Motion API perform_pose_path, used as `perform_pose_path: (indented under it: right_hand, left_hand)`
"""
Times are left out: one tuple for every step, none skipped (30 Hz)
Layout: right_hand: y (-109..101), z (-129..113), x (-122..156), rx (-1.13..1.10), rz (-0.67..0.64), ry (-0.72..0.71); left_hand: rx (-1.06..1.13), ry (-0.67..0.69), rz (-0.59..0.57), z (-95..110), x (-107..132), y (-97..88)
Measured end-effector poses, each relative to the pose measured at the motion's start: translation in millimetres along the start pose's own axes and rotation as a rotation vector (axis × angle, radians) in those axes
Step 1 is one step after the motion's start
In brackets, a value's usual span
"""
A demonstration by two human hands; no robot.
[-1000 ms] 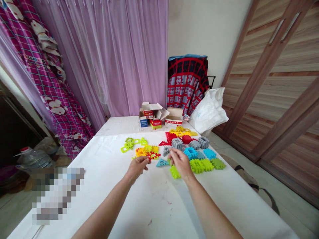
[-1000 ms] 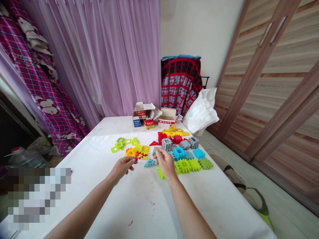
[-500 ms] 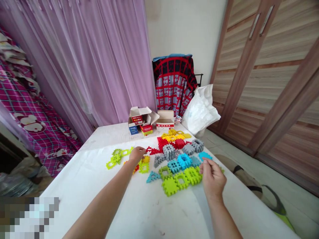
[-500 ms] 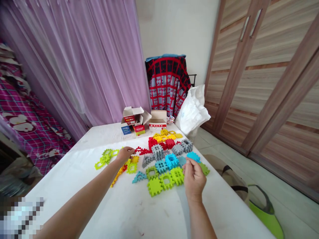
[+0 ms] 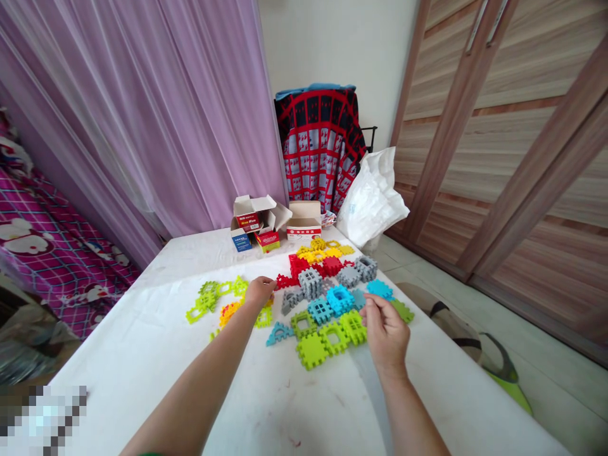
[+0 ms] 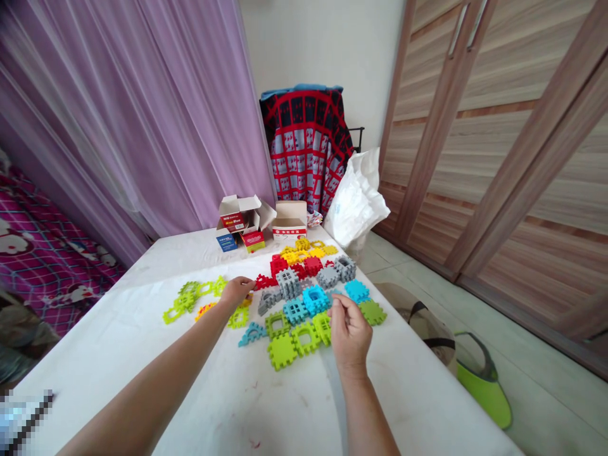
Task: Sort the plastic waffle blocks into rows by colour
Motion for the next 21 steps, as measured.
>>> perform_pose_path:
  right_hand:
    - [0.7, 0.5, 0.4, 0.0, -0.006, 0.001]
    - [1.2, 0.9, 0.7, 0.001, -0.01, 0.004]
    - [1.7, 1.1, 1.0, 0.003, -0.013, 0.009]
    - [2.1, 1.0, 1.3, 0.004, -0.016, 0.013]
    - [2.4, 0.8, 1.5, 0.005, -0.018, 0.016]
    - [2.7, 0.4, 1.7, 0.005, -0.021, 0.018]
    - [3.0, -0.2, 1.8, 0.005, -0.024, 0.018]
    - [3.3, -0.9, 1.9, 0.006, -0.027, 0.017]
    - [3.7, -1.5, 2.1, 0.009, -0.031, 0.015]
    - [4.0, -2.2, 2.2, 0.012, -0.035, 0.011]
    - [4.4, -2.8, 2.3, 0.016, -0.039, 0.005]
    - [4.7, -3.5, 2.5, 0.017, -0.043, -0.002]
    - [5.0, -4.0, 2.7, 0.019, -0.046, -0.009]
    - [5.3, -4.3, 3.0, 0.021, -0.049, -0.016]
    - [5.5, -4.5, 3.2, 0.024, -0.052, -0.024]
    - [5.6, -4.5, 3.5, 0.027, -0.054, -0.031]
    - [5.8, -4.1, 3.6, 0.029, -0.057, -0.035]
    - [6.0, -3.6, 3.8, 0.032, -0.059, -0.036]
    - [6.1, -3.0, 3.8, 0.034, -0.062, -0.035]
    - [6.2, -2.3, 3.8, 0.035, -0.064, -0.032]
    - [6.1, -1.8, 3.8, 0.037, -0.064, -0.028]
  left_hand:
    - [-0.002, -0.001, -0.006, 0.0, 0.5, 0.2]
    - [-0.004, -0.002, -0.012, -0.2, 0.8, 0.3]
    - [-0.004, -0.004, -0.019, -0.3, 1.0, 0.4]
    - [-0.003, -0.007, -0.027, -0.6, 0.9, 0.4]
    - [0.0, -0.01, -0.037, -1.0, 0.9, 0.5]
    - [0.003, -0.015, -0.05, -1.6, 0.9, 0.7]
    - [0.005, -0.022, -0.065, -2.4, 1.0, 1.0]
    - [0.008, -0.031, -0.081, -3.4, 1.3, 1.4]
    - [0.008, -0.039, -0.095, -4.6, 1.7, 1.5]
    - [0.006, -0.046, -0.105, -5.6, 2.2, 1.6]
    - [0.003, -0.051, -0.111, -6.5, 2.8, 1.5]
    - [-0.002, -0.052, -0.113, -7.1, 3.5, 1.3]
    - [-0.008, -0.051, -0.113, -7.3, 4.3, 1.0]
    - [-0.017, -0.045, -0.11, -7.2, 5.1, 0.8]
    - [-0.028, -0.037, -0.104, -6.7, 5.8, 0.6]
    - [-0.041, -0.024, -0.097, -5.8, 6.5, 0.2]
    - [-0.057, -0.009, -0.088, -4.7, 7.0, -0.3]
    - [-0.075, 0.009, -0.078, -3.4, 7.4, -1.1]
    - [-0.095, 0.03, -0.067, -2.0, 7.7, -2.1]
    - [-0.117, 0.052, -0.055, -0.5, 7.8, -3.4]
    - [-0.14, 0.076, -0.042, 1.0, 7.7, -5.0]
Point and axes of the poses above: each hand's wrist, its own x-axis away from the middle knuckle, its own y-axis out of the palm, z = x × y, the point moved 6 cm from there along -x, towards the middle knuckle, and after that the axes turned 15 degrees about z, right-handed, at the moved point
